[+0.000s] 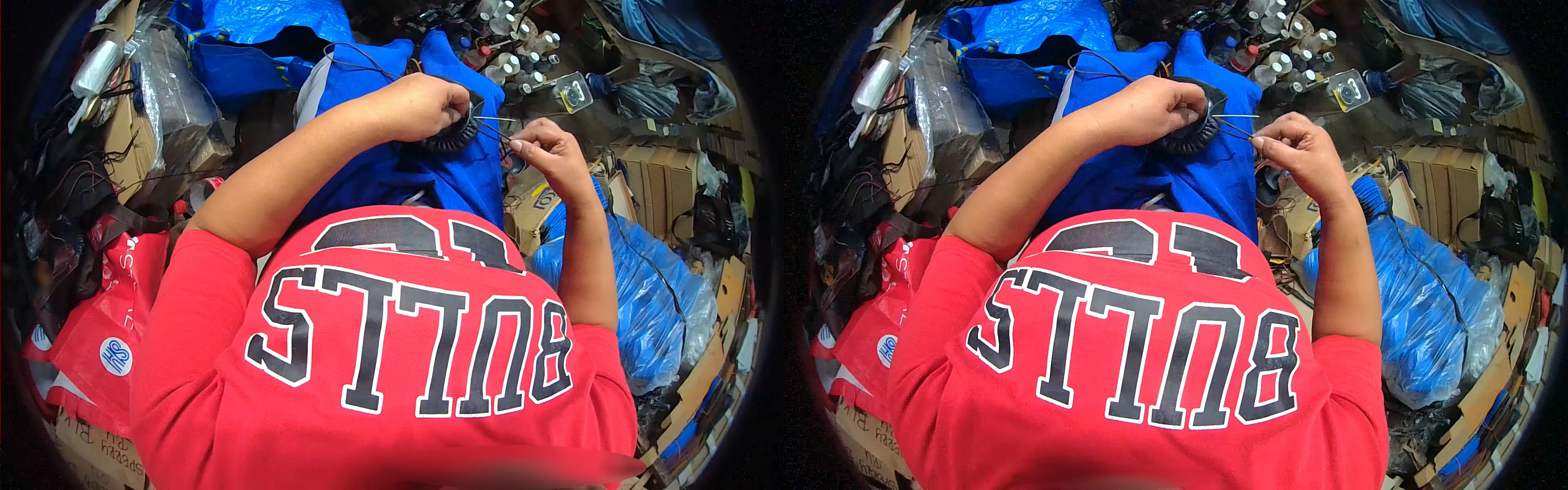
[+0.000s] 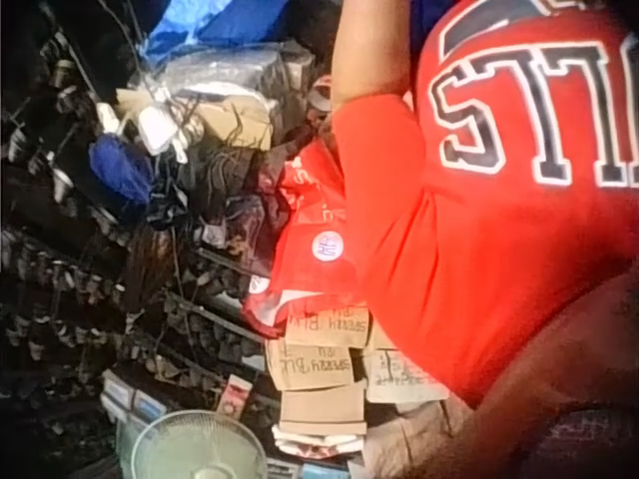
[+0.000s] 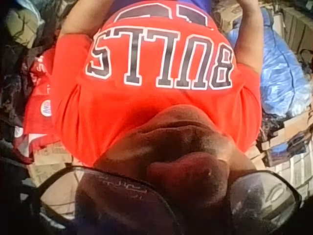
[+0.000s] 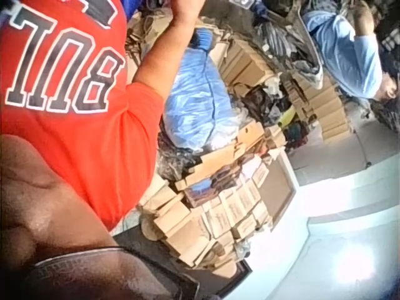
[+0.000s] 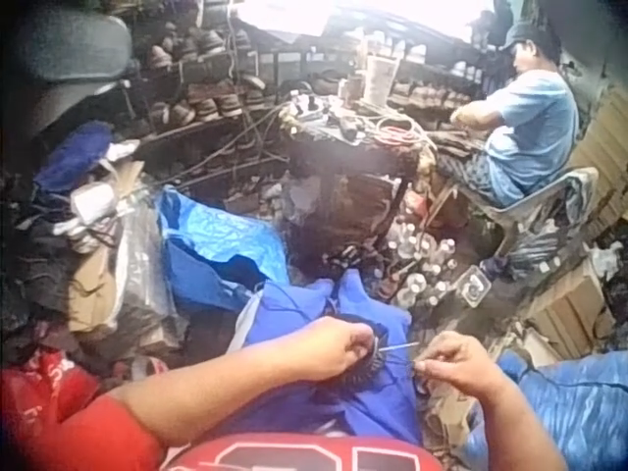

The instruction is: Manually stitching or lacing together components of a shoe.

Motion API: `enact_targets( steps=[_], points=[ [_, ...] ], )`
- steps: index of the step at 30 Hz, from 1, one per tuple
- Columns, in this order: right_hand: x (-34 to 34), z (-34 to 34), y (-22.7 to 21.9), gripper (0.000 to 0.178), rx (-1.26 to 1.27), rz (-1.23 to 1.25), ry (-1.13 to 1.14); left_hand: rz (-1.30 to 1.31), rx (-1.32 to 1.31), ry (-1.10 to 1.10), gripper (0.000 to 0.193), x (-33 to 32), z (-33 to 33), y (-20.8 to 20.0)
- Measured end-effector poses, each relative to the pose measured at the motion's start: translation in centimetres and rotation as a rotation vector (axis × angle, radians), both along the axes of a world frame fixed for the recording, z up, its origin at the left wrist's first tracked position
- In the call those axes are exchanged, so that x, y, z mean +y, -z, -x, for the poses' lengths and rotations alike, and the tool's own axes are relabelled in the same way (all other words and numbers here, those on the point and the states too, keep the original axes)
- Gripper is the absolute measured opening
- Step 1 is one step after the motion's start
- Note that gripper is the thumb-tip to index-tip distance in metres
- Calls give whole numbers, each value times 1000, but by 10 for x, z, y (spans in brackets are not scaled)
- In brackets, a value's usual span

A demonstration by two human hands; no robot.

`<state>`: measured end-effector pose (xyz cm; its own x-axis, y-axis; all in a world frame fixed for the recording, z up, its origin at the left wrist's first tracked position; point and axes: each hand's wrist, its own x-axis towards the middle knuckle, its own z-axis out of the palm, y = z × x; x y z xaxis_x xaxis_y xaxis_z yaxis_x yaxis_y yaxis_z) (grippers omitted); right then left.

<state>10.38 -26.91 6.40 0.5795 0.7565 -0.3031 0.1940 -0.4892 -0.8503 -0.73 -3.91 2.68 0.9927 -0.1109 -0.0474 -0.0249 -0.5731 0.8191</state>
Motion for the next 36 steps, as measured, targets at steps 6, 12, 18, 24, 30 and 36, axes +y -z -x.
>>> enact_targets(
  steps=[6, 12, 18, 24, 30, 36],
  points=[
    [19, -13, -11, 17, -617, -119, -64, -92, -45, 62, 15, -2, 0, -2],
    [21, -24, 5, 16, -799, 28, -1, -171, -90, 45, 15, -2, -3, -1],
    [45, 8, -20, 10, -1032, 120, -492, -111, -78, 36, 15, -2, -2, 7],
    [48, 4, -7, 5, -968, 289, -606, -181, -177, 83, 12, 9, 12, 8],
    [-12, -32, 14, 3, -989, 301, -367, -377, -274, -22, 8, 71, 76, -7],
    [-22, -55, 13, 15, 313, -577, 412, 388, -241, -382, 13, 87, 75, -49]
  ],
)
